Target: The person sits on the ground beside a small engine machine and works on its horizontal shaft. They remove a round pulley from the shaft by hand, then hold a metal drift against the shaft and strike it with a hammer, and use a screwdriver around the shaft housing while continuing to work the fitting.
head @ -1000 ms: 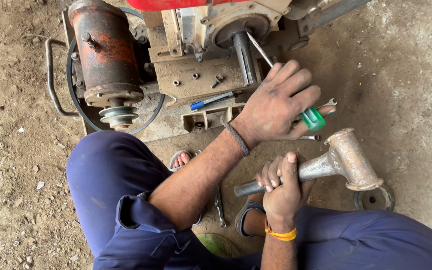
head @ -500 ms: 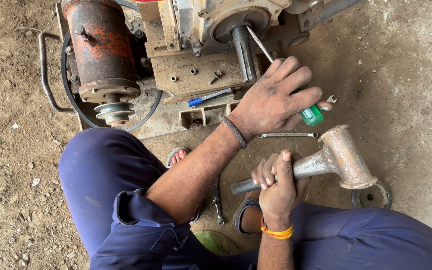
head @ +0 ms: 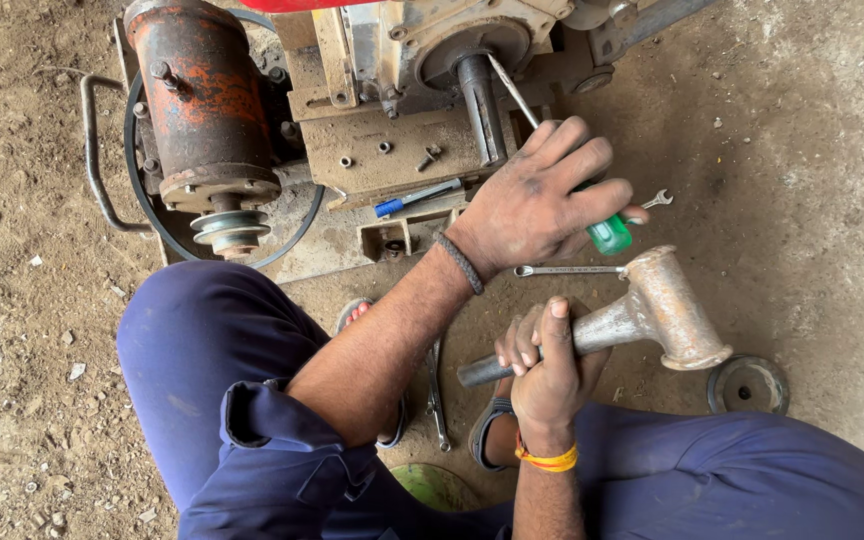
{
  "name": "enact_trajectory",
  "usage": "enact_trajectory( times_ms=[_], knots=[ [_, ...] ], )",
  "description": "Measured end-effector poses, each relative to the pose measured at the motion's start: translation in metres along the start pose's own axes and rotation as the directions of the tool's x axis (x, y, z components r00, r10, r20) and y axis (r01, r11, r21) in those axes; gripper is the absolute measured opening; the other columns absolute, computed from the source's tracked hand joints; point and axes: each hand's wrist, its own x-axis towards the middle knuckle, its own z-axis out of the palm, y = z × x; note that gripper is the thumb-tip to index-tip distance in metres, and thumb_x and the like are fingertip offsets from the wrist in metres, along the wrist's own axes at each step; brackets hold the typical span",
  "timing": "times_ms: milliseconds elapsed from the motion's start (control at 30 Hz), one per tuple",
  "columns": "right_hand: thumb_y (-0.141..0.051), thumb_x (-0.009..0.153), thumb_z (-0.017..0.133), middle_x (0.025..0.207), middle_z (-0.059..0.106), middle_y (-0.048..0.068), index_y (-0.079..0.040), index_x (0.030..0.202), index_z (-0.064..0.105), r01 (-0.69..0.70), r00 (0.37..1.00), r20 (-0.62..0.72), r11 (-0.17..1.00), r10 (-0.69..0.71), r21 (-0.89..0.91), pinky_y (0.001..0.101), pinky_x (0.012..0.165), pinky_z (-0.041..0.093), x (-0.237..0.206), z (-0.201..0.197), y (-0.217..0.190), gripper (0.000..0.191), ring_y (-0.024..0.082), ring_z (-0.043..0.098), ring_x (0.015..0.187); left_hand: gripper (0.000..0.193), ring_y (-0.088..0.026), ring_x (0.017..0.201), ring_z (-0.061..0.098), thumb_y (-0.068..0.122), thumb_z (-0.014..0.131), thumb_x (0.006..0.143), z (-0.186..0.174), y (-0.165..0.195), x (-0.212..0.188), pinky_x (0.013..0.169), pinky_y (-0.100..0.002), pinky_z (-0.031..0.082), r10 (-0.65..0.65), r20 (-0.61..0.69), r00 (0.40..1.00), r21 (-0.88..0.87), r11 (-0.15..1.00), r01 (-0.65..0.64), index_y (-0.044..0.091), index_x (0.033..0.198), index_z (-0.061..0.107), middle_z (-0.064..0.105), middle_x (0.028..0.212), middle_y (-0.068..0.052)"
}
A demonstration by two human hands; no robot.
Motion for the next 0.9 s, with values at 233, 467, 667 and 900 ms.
enact_trajectory(
  times_ms=[233,467,667,900],
  knots=[
    [-0.03,0.105,0.059,0.06,0.042,-0.002,-0.01,0.08,0.044,0.041,0.999,-0.034,0.999,-0.041,-0.014,0.0293,0.048,0.038,-0.004,0.002,0.043,0.035,0.009,0.039,0.049,0.034,-0.027,0.111,0.055,0.051,0.073,0.097,-0.003,-0.005,-0.019,0.098,-0.047,0.049,0.136,-0.118,0.984,0.281,0.955,-0.098,0.02,0.098,0.058,0.054,0.113,-0.007],
    [-0.025,0.107,0.058,0.062,0.047,-0.001,-0.01,0.081,0.045,0.196,0.977,-0.054,0.971,-0.206,-0.14,0.028,0.05,0.039,-0.015,0.006,0.093,0.033,0.009,0.044,0.053,0.035,-0.027,0.096,0.058,0.047,0.075,0.097,-0.041,-0.014,-0.039,0.081,-0.042,0.046,-0.145,-0.07,0.987,0.344,0.925,0.161,0.013,0.092,0.066,0.063,0.115,-0.008],
    [-0.023,0.113,0.055,0.073,0.051,0.001,-0.008,0.088,0.048,0.354,0.93,0.08,0.816,-0.358,-0.457,0.0297,0.061,0.042,-0.018,0.003,0.098,0.03,0.014,0.05,0.066,0.034,-0.023,0.096,0.058,0.042,0.075,0.1,-0.041,-0.017,-0.038,0.083,-0.038,0.05,-0.099,-0.033,0.995,0.284,0.953,0.105,0.011,0.094,0.065,0.063,0.115,-0.006],
    [-0.025,0.103,0.068,0.071,0.059,0.004,-0.003,0.083,0.059,0.506,0.809,0.156,0.534,-0.567,-0.678,0.0319,0.054,0.047,-0.014,0.003,0.103,0.031,0.016,0.057,0.058,0.035,-0.025,0.098,0.059,0.043,0.077,0.097,-0.039,-0.018,-0.038,0.084,-0.039,0.051,-0.085,-0.029,0.996,0.292,0.952,0.09,0.011,0.091,0.065,0.063,0.113,-0.007]
  ],
)
